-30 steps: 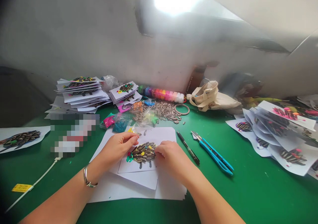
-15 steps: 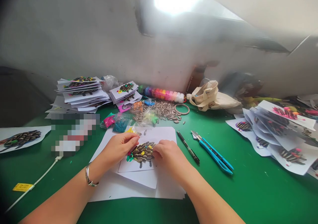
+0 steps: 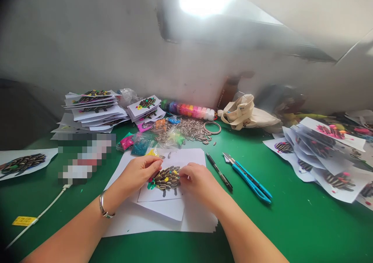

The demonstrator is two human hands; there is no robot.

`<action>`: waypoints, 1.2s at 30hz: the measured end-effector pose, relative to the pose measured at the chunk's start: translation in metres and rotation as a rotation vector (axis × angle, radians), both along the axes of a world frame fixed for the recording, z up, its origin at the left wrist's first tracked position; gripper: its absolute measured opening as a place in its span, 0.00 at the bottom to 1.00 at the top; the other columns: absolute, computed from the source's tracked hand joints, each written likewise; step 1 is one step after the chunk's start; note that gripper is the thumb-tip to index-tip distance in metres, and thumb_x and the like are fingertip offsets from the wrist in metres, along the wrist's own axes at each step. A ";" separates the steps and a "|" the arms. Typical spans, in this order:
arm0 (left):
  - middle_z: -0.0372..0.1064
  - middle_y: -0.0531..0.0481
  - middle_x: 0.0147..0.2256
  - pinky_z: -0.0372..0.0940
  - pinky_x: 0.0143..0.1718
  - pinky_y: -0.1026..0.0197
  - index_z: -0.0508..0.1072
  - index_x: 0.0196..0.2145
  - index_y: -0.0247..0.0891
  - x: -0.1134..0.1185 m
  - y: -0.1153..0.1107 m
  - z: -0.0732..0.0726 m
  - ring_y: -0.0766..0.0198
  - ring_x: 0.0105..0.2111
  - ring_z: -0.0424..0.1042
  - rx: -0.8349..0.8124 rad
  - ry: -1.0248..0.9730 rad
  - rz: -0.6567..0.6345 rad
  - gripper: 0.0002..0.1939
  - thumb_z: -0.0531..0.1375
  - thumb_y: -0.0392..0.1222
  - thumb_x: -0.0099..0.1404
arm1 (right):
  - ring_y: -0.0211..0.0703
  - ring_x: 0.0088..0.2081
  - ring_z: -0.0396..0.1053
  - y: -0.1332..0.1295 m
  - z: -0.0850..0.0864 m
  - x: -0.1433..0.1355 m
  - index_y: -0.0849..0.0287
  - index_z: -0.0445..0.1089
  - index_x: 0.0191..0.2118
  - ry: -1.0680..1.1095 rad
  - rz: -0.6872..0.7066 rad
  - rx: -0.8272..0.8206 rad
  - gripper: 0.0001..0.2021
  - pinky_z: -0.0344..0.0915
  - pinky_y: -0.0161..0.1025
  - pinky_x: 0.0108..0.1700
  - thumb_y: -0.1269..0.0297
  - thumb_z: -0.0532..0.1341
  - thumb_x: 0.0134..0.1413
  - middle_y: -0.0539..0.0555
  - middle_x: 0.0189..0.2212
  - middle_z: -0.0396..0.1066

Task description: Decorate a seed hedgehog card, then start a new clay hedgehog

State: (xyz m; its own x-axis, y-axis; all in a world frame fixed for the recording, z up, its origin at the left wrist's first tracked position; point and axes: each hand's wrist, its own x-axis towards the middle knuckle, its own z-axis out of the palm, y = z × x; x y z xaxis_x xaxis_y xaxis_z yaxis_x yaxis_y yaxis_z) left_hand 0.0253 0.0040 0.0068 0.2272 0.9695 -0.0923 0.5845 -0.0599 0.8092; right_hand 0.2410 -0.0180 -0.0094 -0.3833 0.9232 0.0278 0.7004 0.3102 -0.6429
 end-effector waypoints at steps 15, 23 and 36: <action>0.65 0.56 0.18 0.52 0.26 0.63 0.71 0.25 0.42 -0.006 -0.003 0.010 0.62 0.23 0.65 0.069 0.149 -0.024 0.16 0.49 0.49 0.65 | 0.40 0.36 0.64 0.003 -0.008 -0.007 0.57 0.70 0.40 -0.236 -0.121 0.102 0.12 0.58 0.35 0.39 0.72 0.50 0.60 0.54 0.36 0.65; 0.62 0.56 0.19 0.51 0.25 0.63 0.65 0.21 0.41 -0.008 -0.002 0.011 0.63 0.24 0.63 0.093 0.177 -0.041 0.17 0.49 0.48 0.64 | 0.40 0.37 0.64 0.004 -0.013 -0.006 0.57 0.68 0.38 -0.212 -0.101 0.091 0.09 0.58 0.35 0.39 0.73 0.52 0.58 0.53 0.39 0.65; 0.74 0.51 0.26 0.58 0.30 0.63 0.78 0.30 0.42 -0.014 0.003 0.009 0.57 0.31 0.71 0.122 0.194 0.019 0.17 0.53 0.51 0.61 | 0.39 0.38 0.65 0.010 -0.012 -0.005 0.56 0.69 0.38 -0.186 -0.098 0.039 0.10 0.59 0.34 0.40 0.73 0.53 0.56 0.52 0.38 0.66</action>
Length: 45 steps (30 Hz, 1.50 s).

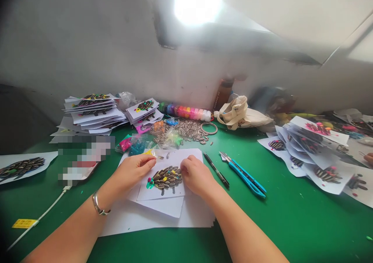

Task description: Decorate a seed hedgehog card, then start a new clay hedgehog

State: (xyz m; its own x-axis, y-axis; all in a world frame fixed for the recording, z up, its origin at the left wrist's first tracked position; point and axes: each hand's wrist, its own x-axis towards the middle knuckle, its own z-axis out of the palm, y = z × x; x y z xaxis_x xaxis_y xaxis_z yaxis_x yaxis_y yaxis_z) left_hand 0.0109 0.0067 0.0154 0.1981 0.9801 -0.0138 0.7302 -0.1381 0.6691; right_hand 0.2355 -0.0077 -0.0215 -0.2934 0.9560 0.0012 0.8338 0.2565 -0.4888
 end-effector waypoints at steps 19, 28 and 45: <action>0.77 0.47 0.39 0.64 0.35 0.59 0.77 0.41 0.37 -0.006 0.001 0.005 0.56 0.32 0.74 -0.143 0.024 0.007 0.21 0.52 0.52 0.63 | 0.40 0.35 0.70 -0.005 0.007 0.018 0.51 0.65 0.55 0.408 -0.181 -0.266 0.20 0.67 0.37 0.37 0.62 0.55 0.55 0.53 0.43 0.70; 0.70 0.40 0.50 0.59 0.52 0.53 0.72 0.50 0.34 0.007 -0.004 -0.012 0.51 0.51 0.66 -0.012 0.236 -0.093 0.19 0.52 0.36 0.63 | 0.48 0.51 0.61 -0.002 0.005 0.012 0.58 0.68 0.52 -0.054 -0.004 0.031 0.20 0.59 0.40 0.50 0.75 0.52 0.54 0.59 0.49 0.65; 0.73 0.42 0.45 0.64 0.45 0.55 0.75 0.45 0.36 0.008 -0.005 -0.014 0.53 0.45 0.70 0.015 0.200 -0.082 0.18 0.50 0.34 0.64 | 0.40 0.37 0.65 0.002 0.002 0.008 0.54 0.69 0.44 -0.116 -0.057 0.059 0.12 0.56 0.34 0.36 0.70 0.52 0.59 0.52 0.36 0.67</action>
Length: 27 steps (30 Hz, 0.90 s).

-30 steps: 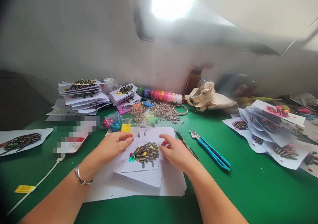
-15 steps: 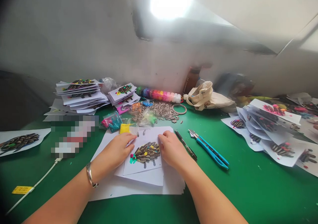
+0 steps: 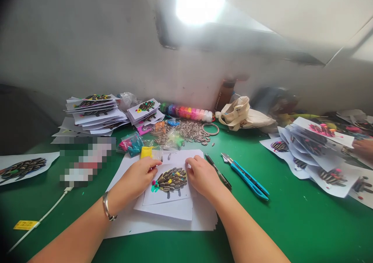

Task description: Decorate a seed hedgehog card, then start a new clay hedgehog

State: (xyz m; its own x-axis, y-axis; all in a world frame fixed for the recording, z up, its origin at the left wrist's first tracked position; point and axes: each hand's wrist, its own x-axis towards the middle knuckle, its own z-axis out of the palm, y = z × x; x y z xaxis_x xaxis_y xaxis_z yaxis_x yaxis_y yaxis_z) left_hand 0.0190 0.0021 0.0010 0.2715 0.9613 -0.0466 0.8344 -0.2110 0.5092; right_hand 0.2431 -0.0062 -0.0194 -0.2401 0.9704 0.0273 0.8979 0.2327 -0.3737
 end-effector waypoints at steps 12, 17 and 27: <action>0.75 0.46 0.39 0.65 0.39 0.57 0.77 0.40 0.36 -0.004 0.006 0.013 0.54 0.38 0.73 -0.195 -0.481 0.204 0.15 0.58 0.42 0.57 | 0.40 0.31 0.62 0.006 0.000 0.005 0.56 0.66 0.31 0.452 -0.084 -0.004 0.07 0.58 0.36 0.34 0.65 0.54 0.57 0.49 0.27 0.65; 0.73 0.45 0.38 0.65 0.35 0.58 0.75 0.45 0.36 -0.006 0.008 0.005 0.57 0.35 0.72 -0.306 -0.706 0.219 0.22 0.63 0.48 0.54 | 0.38 0.30 0.61 0.005 0.002 0.005 0.56 0.65 0.32 0.791 -0.158 -0.064 0.09 0.58 0.35 0.32 0.57 0.55 0.57 0.48 0.28 0.65; 0.74 0.45 0.36 0.69 0.32 0.59 0.69 0.51 0.37 0.003 0.001 0.009 0.59 0.32 0.75 -0.708 -1.110 0.244 0.28 0.68 0.41 0.51 | 0.39 0.23 0.66 0.004 0.009 -0.004 0.55 0.61 0.38 1.400 -0.358 -0.430 0.19 0.61 0.34 0.24 0.48 0.64 0.46 0.49 0.27 0.69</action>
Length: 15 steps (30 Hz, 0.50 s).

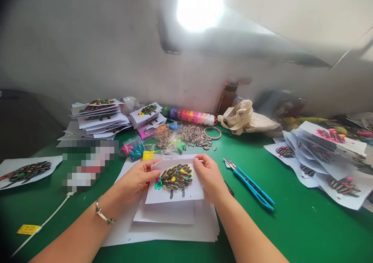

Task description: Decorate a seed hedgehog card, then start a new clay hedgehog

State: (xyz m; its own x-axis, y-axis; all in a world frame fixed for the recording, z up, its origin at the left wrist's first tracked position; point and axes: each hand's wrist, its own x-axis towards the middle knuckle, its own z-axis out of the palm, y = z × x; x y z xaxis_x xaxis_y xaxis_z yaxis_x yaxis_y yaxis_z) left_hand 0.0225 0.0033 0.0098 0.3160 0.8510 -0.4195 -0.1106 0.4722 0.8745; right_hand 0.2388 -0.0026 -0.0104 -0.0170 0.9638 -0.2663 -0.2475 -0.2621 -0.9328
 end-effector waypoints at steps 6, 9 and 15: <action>0.74 0.49 0.26 0.69 0.27 0.64 0.75 0.36 0.32 -0.014 0.021 0.018 0.64 0.24 0.73 0.030 -0.078 0.173 0.13 0.67 0.34 0.52 | 0.34 0.26 0.65 0.001 0.007 0.001 0.57 0.66 0.40 -0.037 -0.040 0.010 0.21 0.64 0.32 0.31 0.46 0.63 0.48 0.48 0.28 0.67; 0.73 0.48 0.25 0.70 0.25 0.63 0.75 0.32 0.31 -0.029 0.056 0.042 0.64 0.23 0.73 0.146 -0.020 0.354 0.07 0.64 0.27 0.53 | 0.36 0.28 0.68 0.002 0.007 0.004 0.58 0.66 0.42 -0.062 -0.001 0.017 0.22 0.66 0.36 0.36 0.45 0.62 0.50 0.50 0.30 0.69; 0.74 0.49 0.29 0.73 0.29 0.58 0.71 0.37 0.34 -0.069 0.163 0.076 0.62 0.26 0.74 0.263 0.077 0.578 0.12 0.60 0.23 0.56 | 0.37 0.28 0.67 0.003 0.006 0.005 0.59 0.69 0.39 -0.063 0.033 0.016 0.22 0.64 0.36 0.35 0.43 0.60 0.51 0.51 0.29 0.70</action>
